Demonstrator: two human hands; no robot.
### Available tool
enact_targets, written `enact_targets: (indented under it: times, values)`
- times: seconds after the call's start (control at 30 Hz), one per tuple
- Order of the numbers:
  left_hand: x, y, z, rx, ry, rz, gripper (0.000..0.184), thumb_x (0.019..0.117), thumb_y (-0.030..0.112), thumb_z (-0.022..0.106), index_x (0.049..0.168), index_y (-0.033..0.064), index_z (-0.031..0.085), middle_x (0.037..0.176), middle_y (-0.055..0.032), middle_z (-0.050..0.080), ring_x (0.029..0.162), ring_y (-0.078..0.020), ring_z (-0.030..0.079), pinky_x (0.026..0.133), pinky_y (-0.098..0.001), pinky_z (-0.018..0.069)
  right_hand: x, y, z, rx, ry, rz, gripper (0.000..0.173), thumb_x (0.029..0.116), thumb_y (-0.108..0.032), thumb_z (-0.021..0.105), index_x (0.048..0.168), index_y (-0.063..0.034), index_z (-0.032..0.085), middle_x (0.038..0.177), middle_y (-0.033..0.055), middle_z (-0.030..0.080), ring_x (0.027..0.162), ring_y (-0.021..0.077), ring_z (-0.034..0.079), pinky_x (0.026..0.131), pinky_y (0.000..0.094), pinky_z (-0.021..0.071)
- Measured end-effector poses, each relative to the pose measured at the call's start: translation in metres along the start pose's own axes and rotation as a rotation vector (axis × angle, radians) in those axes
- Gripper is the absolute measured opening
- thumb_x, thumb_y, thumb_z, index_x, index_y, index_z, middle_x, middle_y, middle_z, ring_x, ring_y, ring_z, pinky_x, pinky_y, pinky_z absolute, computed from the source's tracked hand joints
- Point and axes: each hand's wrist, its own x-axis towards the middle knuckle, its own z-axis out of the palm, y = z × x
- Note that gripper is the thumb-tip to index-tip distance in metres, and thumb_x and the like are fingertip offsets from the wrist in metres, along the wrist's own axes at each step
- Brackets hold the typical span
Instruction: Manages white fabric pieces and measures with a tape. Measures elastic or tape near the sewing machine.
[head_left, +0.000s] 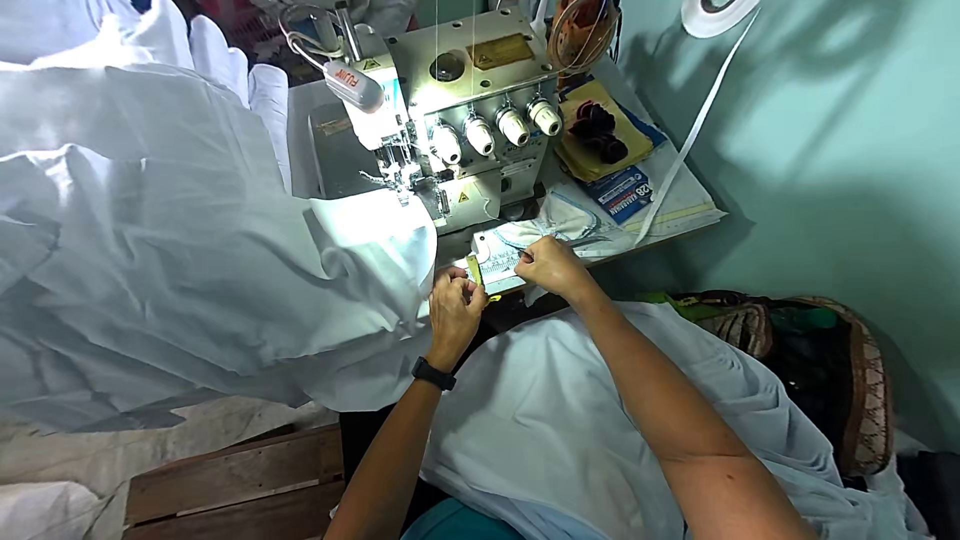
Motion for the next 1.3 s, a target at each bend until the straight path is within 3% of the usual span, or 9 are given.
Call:
enact_targets:
  times: [0.17,0.33,0.5,0.6,0.7,0.87,1.0,1.17,1.3]
  values:
    - [-0.006,-0.005,-0.011,0.090,0.052,0.126,0.024,0.0943,0.005,0.064,0.111,-0.0119,0.065,0.118,-0.0291,0.062,0.107,-0.0406,0.063,0.092,-0.0513,0.0521,0.007,-0.012,0.014,-0.006,-0.048,-0.091,0.023,0.1000,-0.016,0.062,0.091,0.0032,0.070,0.090,0.0205,0.067,0.089,0.0365,0.064,0.076,0.0572,0.0473]
    - [-0.003,-0.002,-0.016,0.396,-0.020,0.126,0.026,0.0999,0.015,0.063,0.104,-0.0100,0.067,0.118,-0.0310,0.064,0.108,-0.0509,0.062,0.085,-0.0636,0.0512,0.010,-0.017,0.023,0.023,-0.030,-0.209,0.022,0.0987,-0.018,0.065,0.095,0.0027,0.073,0.093,0.0211,0.069,0.093,0.0376,0.066,0.082,0.0584,0.0485]
    - [-0.030,0.012,-0.060,0.530,-0.255,0.183,0.020,0.0988,0.007,0.061,0.101,-0.0136,0.064,0.121,-0.0321,0.059,0.107,-0.0497,0.063,0.085,-0.0626,0.0532,-0.021,0.014,0.002,0.176,0.203,-0.278,0.031,0.1013,-0.021,0.064,0.117,0.0048,0.071,0.114,0.0241,0.070,0.107,0.0359,0.067,0.097,0.0547,0.0505]
    - [-0.053,0.002,-0.094,0.576,-0.215,0.142,0.020,0.0979,0.003,0.060,0.105,-0.0155,0.064,0.119,-0.0349,0.060,0.106,-0.0535,0.062,0.084,-0.0668,0.0510,-0.049,0.048,-0.016,0.280,0.335,-0.217,0.032,0.1053,-0.024,0.056,0.103,0.0045,0.071,0.092,0.0136,0.070,0.080,0.0164,0.065,0.080,0.0385,0.0538]
    - [-0.073,-0.006,-0.109,0.416,-0.359,0.210,0.023,0.0971,0.005,0.064,0.112,-0.0132,0.066,0.122,-0.0330,0.062,0.113,-0.0502,0.061,0.094,-0.0633,0.0480,-0.078,0.067,-0.013,0.378,0.325,-0.089,0.027,0.1062,-0.024,0.056,0.098,-0.0012,0.069,0.076,-0.0042,0.061,0.056,-0.0039,0.045,0.056,0.0164,0.0404]
    - [-0.109,-0.004,-0.091,-0.288,-0.862,0.434,0.024,0.0944,0.022,0.069,0.099,-0.0004,0.074,0.098,-0.0070,0.073,0.096,-0.0070,0.067,0.089,-0.0219,0.0531,-0.110,0.072,0.015,0.506,0.203,-0.094,0.021,0.1040,-0.017,0.059,0.090,-0.0048,0.068,0.070,-0.0097,0.060,0.050,-0.0078,0.041,0.049,0.0113,0.0364]
    - [-0.126,0.006,-0.081,-0.257,-1.054,0.489,0.029,0.0964,0.025,0.068,0.110,-0.0013,0.072,0.109,-0.0143,0.071,0.101,-0.0166,0.067,0.089,-0.0266,0.0528,-0.129,0.068,0.037,0.553,0.184,-0.112,0.020,0.1020,-0.015,0.061,0.086,-0.0060,0.067,0.068,-0.0092,0.060,0.049,-0.0069,0.043,0.048,0.0118,0.0369]
    - [-0.134,0.026,-0.086,-0.112,-0.955,0.722,0.020,0.1001,0.009,0.057,0.100,-0.0010,0.075,0.103,-0.0144,0.074,0.097,-0.0243,0.071,0.086,-0.0303,0.0560,-0.157,0.061,0.052,0.577,0.133,-0.177,0.017,0.1012,-0.011,0.060,0.090,-0.0036,0.070,0.069,-0.0084,0.060,0.051,-0.0070,0.044,0.048,0.0114,0.0376]
    - [-0.135,0.029,-0.090,-0.040,-0.936,0.734,0.024,0.0963,0.023,0.066,0.099,0.0006,0.075,0.098,-0.0129,0.074,0.090,-0.0230,0.072,0.077,-0.0319,0.0568,-0.179,0.056,0.062,0.651,0.112,-0.173,0.014,0.1002,-0.009,0.060,0.091,-0.0061,0.070,0.069,-0.0101,0.061,0.050,-0.0076,0.044,0.047,0.0103,0.0376]
